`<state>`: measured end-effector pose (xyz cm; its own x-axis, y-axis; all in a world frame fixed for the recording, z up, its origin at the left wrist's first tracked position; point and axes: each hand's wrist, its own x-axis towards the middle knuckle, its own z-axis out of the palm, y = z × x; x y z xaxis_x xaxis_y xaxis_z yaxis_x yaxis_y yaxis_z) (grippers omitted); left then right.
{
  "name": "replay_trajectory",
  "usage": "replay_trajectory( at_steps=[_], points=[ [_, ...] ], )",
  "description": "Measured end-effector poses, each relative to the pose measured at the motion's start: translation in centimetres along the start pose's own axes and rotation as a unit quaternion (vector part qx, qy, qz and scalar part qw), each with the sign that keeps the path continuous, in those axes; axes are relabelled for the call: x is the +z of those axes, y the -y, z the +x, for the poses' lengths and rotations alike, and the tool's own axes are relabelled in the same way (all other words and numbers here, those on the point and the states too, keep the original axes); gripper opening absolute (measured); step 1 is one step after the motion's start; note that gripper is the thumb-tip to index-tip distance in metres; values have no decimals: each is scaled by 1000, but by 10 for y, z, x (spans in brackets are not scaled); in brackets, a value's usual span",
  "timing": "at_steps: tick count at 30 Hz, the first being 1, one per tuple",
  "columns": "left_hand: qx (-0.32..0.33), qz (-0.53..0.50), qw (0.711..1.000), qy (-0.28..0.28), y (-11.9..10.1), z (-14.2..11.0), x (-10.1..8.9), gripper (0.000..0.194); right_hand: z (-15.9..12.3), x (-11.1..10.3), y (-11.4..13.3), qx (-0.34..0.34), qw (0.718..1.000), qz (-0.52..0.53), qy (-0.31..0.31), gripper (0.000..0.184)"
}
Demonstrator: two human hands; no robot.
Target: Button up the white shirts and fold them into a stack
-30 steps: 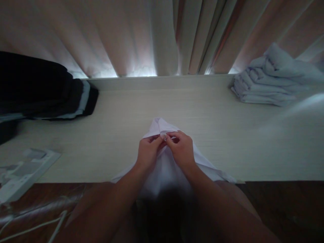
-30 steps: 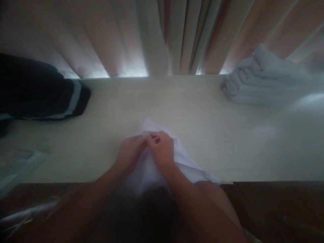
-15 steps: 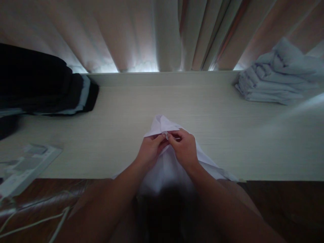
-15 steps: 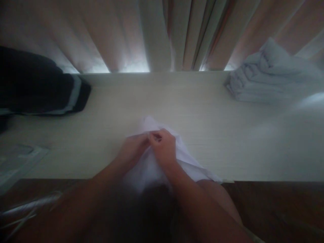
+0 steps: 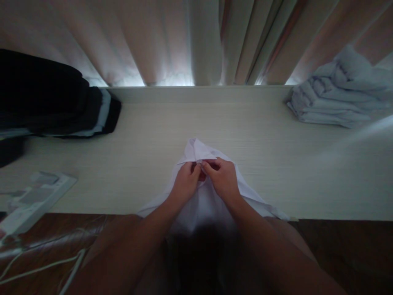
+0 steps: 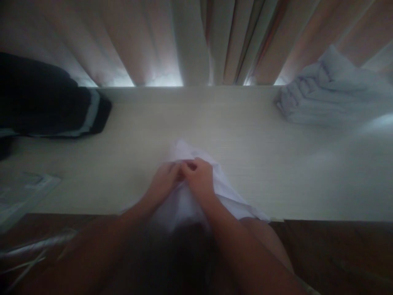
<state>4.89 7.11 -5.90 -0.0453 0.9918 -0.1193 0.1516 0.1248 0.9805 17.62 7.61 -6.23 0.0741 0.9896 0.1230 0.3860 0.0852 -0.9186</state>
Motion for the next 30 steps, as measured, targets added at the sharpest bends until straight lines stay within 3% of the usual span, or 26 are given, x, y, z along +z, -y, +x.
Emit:
replay_trajectory(
  at_steps=[9, 14, 21, 26, 30],
  points=[
    [-48, -14, 997, 59, -11, -7, 2, 29, 1, 0, 4, -22, 998, -50, 11, 15],
    [-40, -18, 998, 49, -11, -9, 2, 29, 4, 2, 2, 20, 999, -19, 31, 14],
    [-27, 57, 998, 25, -7, -7, 2, 28, 9, 0, -6, 50, 995, 47, 67, 12],
    [-14, 53, 998, 30, -10, -7, 1, 32, 9, -4, -9, 44, 992, 83, 81, 16],
    [5, 114, 993, 33, -14, -7, -1, 31, 7, -3, -7, 38, 992, 94, 76, 16]
  ],
)
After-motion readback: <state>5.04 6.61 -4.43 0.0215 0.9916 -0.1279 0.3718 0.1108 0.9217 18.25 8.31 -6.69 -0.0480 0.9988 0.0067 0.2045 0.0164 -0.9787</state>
